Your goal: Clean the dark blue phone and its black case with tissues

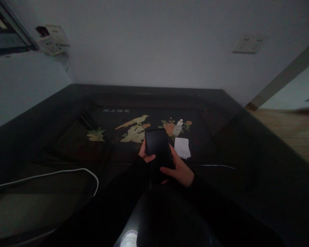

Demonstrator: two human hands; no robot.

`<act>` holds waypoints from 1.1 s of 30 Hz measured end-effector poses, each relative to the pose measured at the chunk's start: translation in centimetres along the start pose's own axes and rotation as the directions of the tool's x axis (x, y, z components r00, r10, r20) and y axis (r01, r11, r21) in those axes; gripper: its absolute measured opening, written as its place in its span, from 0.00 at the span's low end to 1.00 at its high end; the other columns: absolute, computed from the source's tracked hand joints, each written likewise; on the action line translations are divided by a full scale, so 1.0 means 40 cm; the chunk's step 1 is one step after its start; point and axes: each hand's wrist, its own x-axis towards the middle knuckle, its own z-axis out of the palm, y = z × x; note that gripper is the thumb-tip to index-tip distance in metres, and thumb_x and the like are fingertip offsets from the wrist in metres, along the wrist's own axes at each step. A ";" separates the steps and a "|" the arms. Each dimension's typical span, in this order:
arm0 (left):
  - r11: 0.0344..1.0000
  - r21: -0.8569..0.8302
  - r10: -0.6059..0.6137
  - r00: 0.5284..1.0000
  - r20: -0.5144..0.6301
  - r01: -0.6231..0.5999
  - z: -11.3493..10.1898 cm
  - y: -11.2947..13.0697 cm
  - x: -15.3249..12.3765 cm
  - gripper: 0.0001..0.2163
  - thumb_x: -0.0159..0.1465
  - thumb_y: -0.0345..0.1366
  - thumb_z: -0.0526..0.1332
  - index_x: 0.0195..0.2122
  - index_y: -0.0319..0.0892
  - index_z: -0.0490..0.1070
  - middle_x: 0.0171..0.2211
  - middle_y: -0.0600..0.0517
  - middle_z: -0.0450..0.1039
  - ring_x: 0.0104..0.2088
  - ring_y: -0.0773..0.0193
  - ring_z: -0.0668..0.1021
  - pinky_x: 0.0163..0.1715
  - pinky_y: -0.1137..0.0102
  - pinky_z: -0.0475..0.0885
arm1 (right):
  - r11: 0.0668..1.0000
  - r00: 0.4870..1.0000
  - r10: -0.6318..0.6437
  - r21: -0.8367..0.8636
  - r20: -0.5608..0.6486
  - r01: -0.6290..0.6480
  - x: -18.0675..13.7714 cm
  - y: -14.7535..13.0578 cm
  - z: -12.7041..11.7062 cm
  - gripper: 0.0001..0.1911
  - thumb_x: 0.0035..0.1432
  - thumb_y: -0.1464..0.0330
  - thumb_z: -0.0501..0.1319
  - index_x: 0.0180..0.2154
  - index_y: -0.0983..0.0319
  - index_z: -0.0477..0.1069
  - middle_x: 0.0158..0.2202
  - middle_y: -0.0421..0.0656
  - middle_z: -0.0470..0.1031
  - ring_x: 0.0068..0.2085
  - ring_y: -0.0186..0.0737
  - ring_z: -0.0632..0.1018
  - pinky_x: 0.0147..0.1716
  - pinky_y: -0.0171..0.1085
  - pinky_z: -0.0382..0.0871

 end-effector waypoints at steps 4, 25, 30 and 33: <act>0.997 0.080 0.018 0.999 -0.043 -0.015 -0.022 -0.024 0.017 0.45 0.41 0.35 0.67 0.58 0.36 0.45 0.48 0.41 0.67 0.44 0.54 0.73 0.43 0.64 0.68 | 1.000 1.000 0.000 0.026 0.025 0.000 0.002 0.001 -0.006 0.49 0.45 0.68 0.64 0.60 0.50 0.34 0.61 0.47 0.49 0.51 0.52 0.67 0.22 0.35 0.75; 0.880 0.470 -0.067 0.998 -0.014 0.065 -0.014 -0.027 0.113 0.41 0.44 0.47 0.65 0.57 0.35 0.52 0.44 0.38 0.70 0.42 0.45 0.74 0.42 0.50 0.67 | 0.981 0.992 0.036 -0.187 -0.117 -0.058 0.020 -0.050 -0.065 0.45 0.41 0.66 0.65 0.59 0.57 0.45 0.51 0.48 0.62 0.37 0.40 0.74 0.20 0.33 0.73; 0.828 0.560 -0.029 1.000 -0.003 0.026 -0.026 -0.018 0.181 0.36 0.42 0.42 0.67 0.52 0.36 0.59 0.44 0.40 0.70 0.49 0.44 0.69 0.47 0.49 0.62 | 0.948 0.989 0.056 -0.303 -0.137 -0.096 0.048 -0.072 -0.084 0.43 0.42 0.60 0.65 0.57 0.60 0.48 0.41 0.47 0.68 0.29 0.37 0.74 0.16 0.35 0.73; 0.801 0.599 0.005 1.000 0.008 -0.008 -0.035 -0.010 0.211 0.34 0.40 0.40 0.68 0.49 0.37 0.62 0.45 0.39 0.69 0.51 0.44 0.67 0.49 0.49 0.60 | 0.904 0.986 0.047 -0.413 -0.160 -0.110 0.064 -0.078 -0.094 0.39 0.46 0.58 0.62 0.56 0.62 0.50 0.39 0.47 0.70 0.28 0.38 0.74 0.18 0.37 0.73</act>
